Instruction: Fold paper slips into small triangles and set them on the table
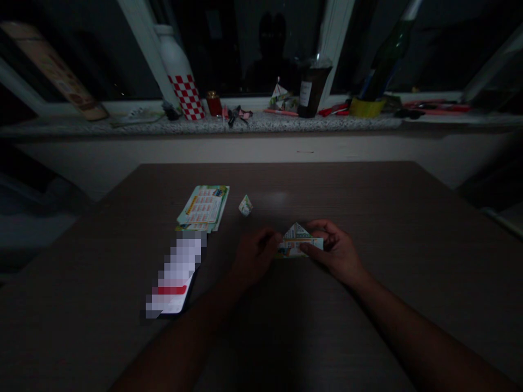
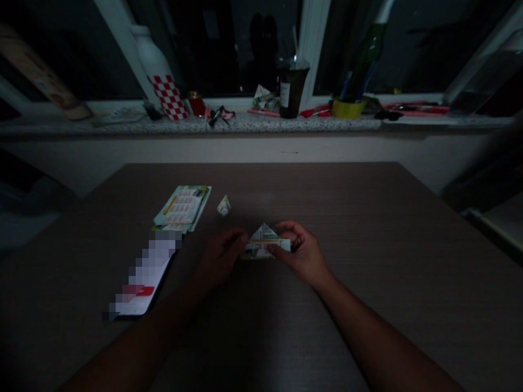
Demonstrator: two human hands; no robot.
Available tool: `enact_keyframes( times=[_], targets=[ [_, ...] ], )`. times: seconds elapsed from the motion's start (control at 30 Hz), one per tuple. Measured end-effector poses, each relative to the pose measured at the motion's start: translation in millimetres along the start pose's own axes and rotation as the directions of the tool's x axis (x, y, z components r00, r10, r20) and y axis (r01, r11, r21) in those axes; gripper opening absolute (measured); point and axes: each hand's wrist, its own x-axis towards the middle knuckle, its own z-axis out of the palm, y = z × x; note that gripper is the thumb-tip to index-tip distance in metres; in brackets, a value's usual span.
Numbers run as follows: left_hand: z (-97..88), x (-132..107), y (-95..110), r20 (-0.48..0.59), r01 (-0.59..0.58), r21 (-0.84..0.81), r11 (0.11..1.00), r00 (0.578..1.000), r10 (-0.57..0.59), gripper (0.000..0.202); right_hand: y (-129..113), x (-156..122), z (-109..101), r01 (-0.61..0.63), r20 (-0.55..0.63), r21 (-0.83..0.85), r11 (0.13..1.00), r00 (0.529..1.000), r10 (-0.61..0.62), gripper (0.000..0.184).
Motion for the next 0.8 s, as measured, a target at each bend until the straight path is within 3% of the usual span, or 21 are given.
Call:
enact_keyframes(
  times=[0.1, 0.47, 0.8],
  targets=[
    [-1.4, 0.7, -1.6, -0.048, -0.006, -0.028, 1.0, 0.999, 0.005, 0.02, -1.6, -0.3, 0.2, -0.021, -0.017, 0.01, 1.0, 1.0, 0.021, 0.039],
    [0.3, 1.6, 1.6, 0.036, 0.049, -0.082, 0.995, 0.998, -0.047, 0.017, -1.5, -0.3, 0.5, -0.007, -0.032, -0.012, 1.0, 0.999, 0.007, 0.04],
    [0.3, 2.2, 1.7, 0.025, 0.063, -0.087, 0.994, 0.998, -0.061, 0.008, 2.1, -0.8, 0.7, 0.038, -0.01, -0.103, 0.994, 0.999, -0.039, 0.036]
  ],
)
